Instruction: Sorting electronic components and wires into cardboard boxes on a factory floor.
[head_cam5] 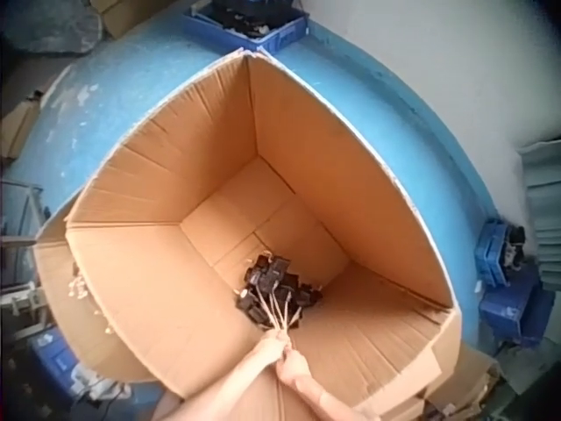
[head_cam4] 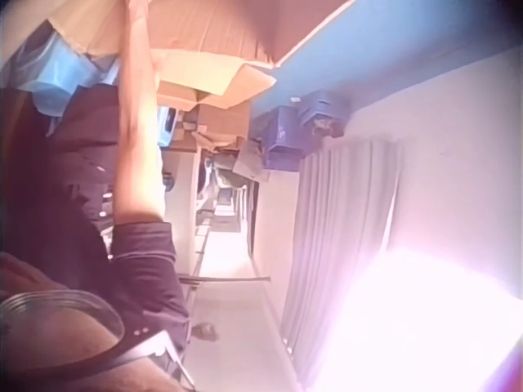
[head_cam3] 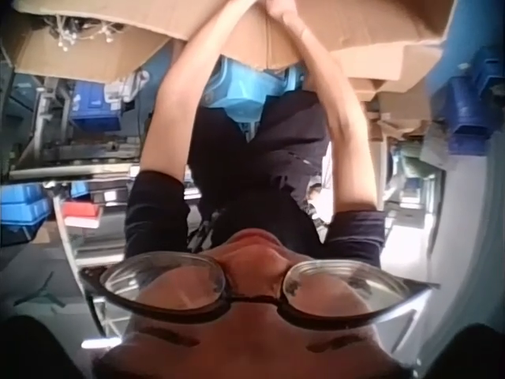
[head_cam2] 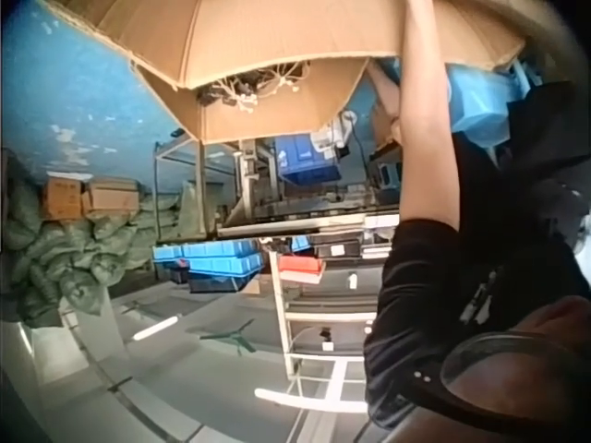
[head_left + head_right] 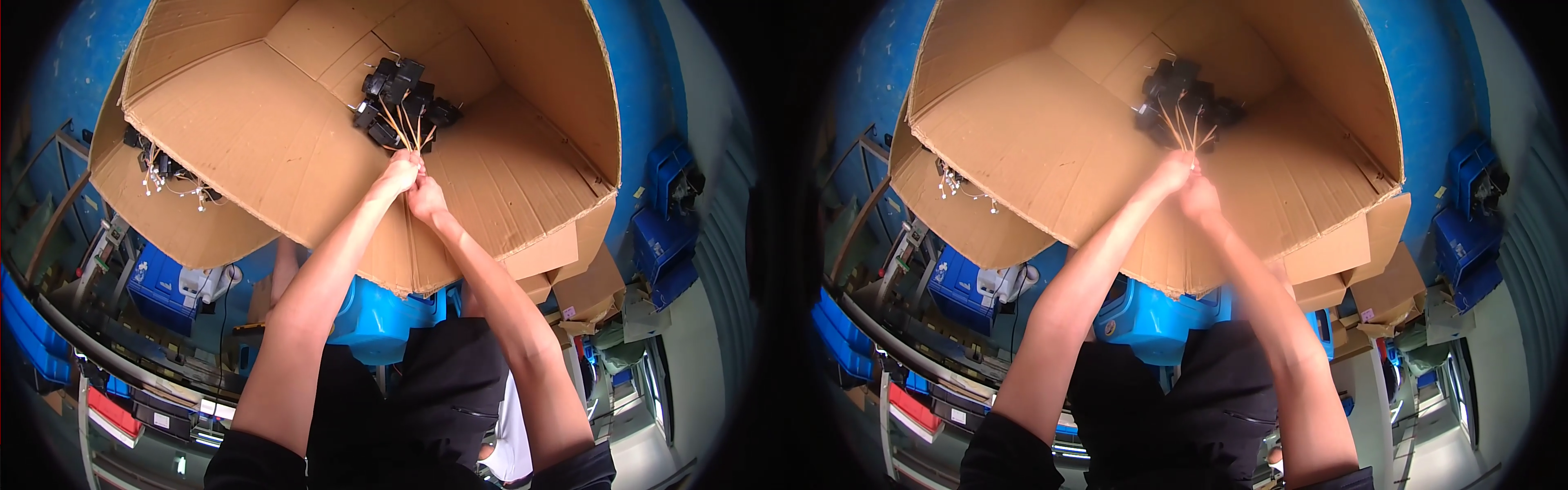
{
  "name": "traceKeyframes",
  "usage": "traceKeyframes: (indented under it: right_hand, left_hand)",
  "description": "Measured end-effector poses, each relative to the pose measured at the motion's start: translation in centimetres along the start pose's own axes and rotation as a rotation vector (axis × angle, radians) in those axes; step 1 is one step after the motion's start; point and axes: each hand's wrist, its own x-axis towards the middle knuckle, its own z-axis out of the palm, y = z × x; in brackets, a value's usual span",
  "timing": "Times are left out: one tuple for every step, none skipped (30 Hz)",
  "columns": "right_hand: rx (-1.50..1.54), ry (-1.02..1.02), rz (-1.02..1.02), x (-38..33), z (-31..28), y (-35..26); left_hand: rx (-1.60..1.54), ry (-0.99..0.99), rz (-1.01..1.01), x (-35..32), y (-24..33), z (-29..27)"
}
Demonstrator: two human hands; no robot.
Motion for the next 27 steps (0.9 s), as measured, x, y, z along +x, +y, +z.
traceKeyframes:
  right_hand:
    - [0.097,-0.053,0.025,0.3,-0.6,0.6]
    - [0.194,-0.105,0.051,0.5,-0.8,0.9]
    - [0.195,-0.105,0.050,0.4,-1.0,0.6]
    - [0.183,-0.119,0.065,0.4,-1.2,0.2]
    - [0.172,-0.133,0.080,0.3,-1.5,-0.1]
    - [0.160,-0.147,0.095,0.3,-1.7,-0.3]
    - [0.149,-0.162,0.110,0.2,-2.0,-0.7]
    - [0.149,-0.160,0.112,0.2,-2.5,-1.0]
    - [0.129,-0.195,0.115,0.4,-3.2,-1.3]
    - [0.109,-0.230,0.117,0.6,-3.9,-1.6]
    - [0.089,-0.266,0.119,0.8,-4.5,-1.9]
    - [0.069,-0.301,0.120,0.8,-4.8,-2.1]
    - [0.071,-0.302,0.118,0.8,-4.8,-2.3]
    - [0.110,-0.269,0.132,0.8,-4.7,-2.5]
    - [0.149,-0.235,0.147,0.8,-4.7,-2.6]
    - [0.187,-0.200,0.163,0.8,-4.7,-2.6]
    - [0.226,-0.166,0.179,0.7,-4.7,-2.7]
    - [0.227,-0.165,0.179,0.6,-4.3,-2.2]
    - [0.179,-0.164,0.152,0.3,-3.6,-1.7]
    - [0.127,-0.162,0.124,0.0,-2.8,-1.3]
    - [0.075,-0.160,0.096,-0.2,-2.0,-1.0]
    - [0.024,-0.158,0.067,-0.3,-1.3,-0.6]
    - [0.028,-0.161,0.067,-0.5,-0.7,-1.0]
    - [-0.028,-0.161,0.047,-0.7,0.0,-1.4]
    - [-0.084,-0.161,0.027,-1.0,0.7,-2.0]
    - [-0.140,-0.161,0.007,-1.3,1.3,-2.5]
    - [-0.195,-0.161,-0.014,-1.5,1.6,-3.0]
  left_hand:
    - [0.004,-0.006,-0.001,-0.1,0.2,-0.2]
    - [0.008,-0.014,-0.001,-0.1,0.5,-0.4]
    - [0.012,-0.020,-0.002,-0.2,0.8,-0.6]
    - [0.016,-0.026,-0.003,-0.3,1.1,-0.8]
    - [0.020,-0.033,-0.004,-0.4,1.3,-1.0]
    - [0.024,-0.039,-0.006,-0.5,1.6,-1.2]
    - [0.028,-0.045,-0.007,-0.6,1.8,-1.4]
    - [0.028,-0.048,-0.007,-0.9,2.3,-1.5]
    - [0.037,-0.065,-0.013,-1.2,2.8,-1.7]
    - [0.046,-0.081,-0.018,-1.4,3.3,-1.9]
    - [0.055,-0.098,-0.024,-1.7,3.7,-2.1]
    - [0.064,-0.114,-0.030,-2.0,4.1,-2.2]
    - [0.066,-0.111,-0.031,-2.1,4.1,-2.4]
    - [0.044,-0.102,-0.054,-2.1,4.1,-2.5]
    - [0.022,-0.094,-0.077,-2.1,4.1,-2.6]
    - [0.000,-0.087,-0.100,-2.1,4.2,-2.6]
    - [-0.022,-0.079,-0.123,-2.0,4.3,-2.5]
    - [-0.045,-0.073,-0.145,-1.9,4.3,-2.4]
    - [-0.067,-0.066,-0.168,-1.7,4.3,-2.3]
    - [-0.092,-0.059,-0.188,-1.5,4.3,-2.3]
    - [-0.117,-0.052,-0.208,-1.2,4.3,-2.3]
    - [-0.142,-0.044,-0.229,-1.0,4.3,-2.3]
    - [-0.162,-0.035,-0.256,-0.8,4.0,-2.3]
    - [-0.183,-0.025,-0.283,-0.7,3.7,-2.3]
    - [-0.203,-0.014,-0.310,-0.6,3.3,-2.4]
    - [-0.223,-0.004,-0.338,-0.6,2.8,-2.5]
    - [-0.243,0.007,-0.366,-0.5,2.3,-2.6]
